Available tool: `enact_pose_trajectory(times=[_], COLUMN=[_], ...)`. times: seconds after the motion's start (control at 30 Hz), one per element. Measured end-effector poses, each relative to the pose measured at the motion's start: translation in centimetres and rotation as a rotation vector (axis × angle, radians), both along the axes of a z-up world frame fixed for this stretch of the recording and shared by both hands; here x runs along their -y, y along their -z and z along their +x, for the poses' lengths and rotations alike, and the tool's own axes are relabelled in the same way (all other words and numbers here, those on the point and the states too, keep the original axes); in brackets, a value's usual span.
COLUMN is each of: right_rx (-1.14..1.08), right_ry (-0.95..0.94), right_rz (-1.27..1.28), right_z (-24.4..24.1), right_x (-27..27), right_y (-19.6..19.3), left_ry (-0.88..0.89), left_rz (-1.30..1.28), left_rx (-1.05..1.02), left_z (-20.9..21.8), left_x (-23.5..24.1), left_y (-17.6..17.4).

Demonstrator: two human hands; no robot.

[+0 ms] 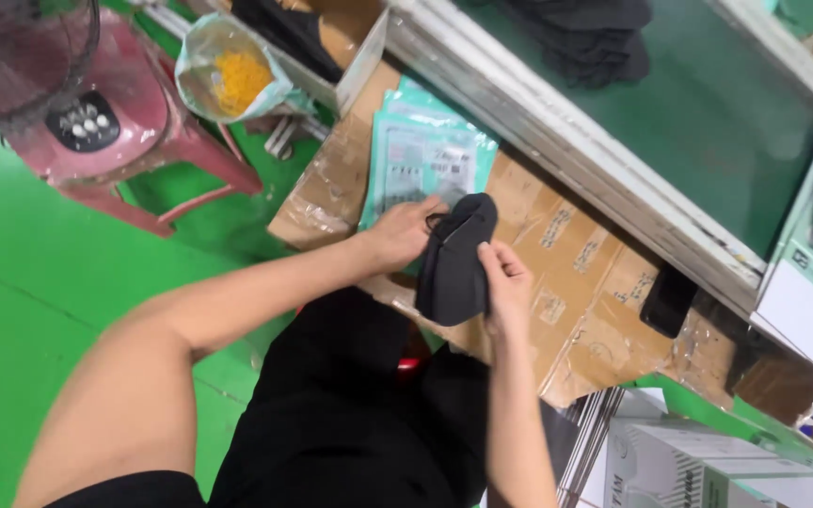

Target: The recorder is seen putting black face masks into plastic pouches and then placing those pouches into white boxes, which are then taped shut.

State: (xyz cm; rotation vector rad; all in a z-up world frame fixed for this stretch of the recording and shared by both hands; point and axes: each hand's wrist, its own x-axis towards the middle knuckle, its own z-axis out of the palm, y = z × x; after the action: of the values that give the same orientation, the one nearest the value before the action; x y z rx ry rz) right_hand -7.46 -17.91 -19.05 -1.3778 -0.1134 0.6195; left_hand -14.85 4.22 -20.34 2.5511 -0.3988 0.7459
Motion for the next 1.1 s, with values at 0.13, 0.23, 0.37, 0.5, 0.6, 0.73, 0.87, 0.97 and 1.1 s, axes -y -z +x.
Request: enact_pose_trajectory(times=[0.13, 0.23, 0.37, 0.5, 0.6, 0.73, 0.87, 0.97, 1.1], right_rx=[0.097, -0.022, 0.749, 0.999, 0.838, 0.674, 0.654, 0.359, 0.041], right_ry=[0.177, 0.143, 0.068, 0.314, 0.457, 0.488, 0.610, 0.598, 0.270], right_rz=[-0.031, -0.034, -0.594, -0.692, -0.427, -0.257, -0.185, 0.207, 0.372], right_z=[-0.4, -1.6, -4.7, -4.7, -4.9, -5.5, -6.3, -8.5, -9.8], right_x=[-0.9, 0.1, 0.0, 0.3, 3.4, 5.7, 2.7, 3.7, 6.9], right_y=[-2.1, -4.5, -7.4, -9.2, -8.7, -11.0, -14.7, -14.4, -9.4], left_ry=[-0.036, -0.088, -0.139, 0.024, 0.166, -0.097, 0.018, 0.016, 0.127], left_rz=[-0.147, -0.142, -0.205, -0.204, -0.341, -1.215, -1.539, -1.519, -1.690], left_rx=[0.073, 0.136, 0.277, 0.274, 0.217, -0.087, -0.236, -0.083, -0.057], left_z=[-1.2, -2.2, -1.6, -2.4, -3.7, -3.7, -3.4, -4.2, -6.2], left_x=[0.7, 1.3, 2.3, 5.3, 6.9, 8.5, 14.1, 13.5, 11.8], left_y=[-5.1, -7.0, -9.2, -10.4, -12.0, -11.9, -10.3, -12.6, -13.2])
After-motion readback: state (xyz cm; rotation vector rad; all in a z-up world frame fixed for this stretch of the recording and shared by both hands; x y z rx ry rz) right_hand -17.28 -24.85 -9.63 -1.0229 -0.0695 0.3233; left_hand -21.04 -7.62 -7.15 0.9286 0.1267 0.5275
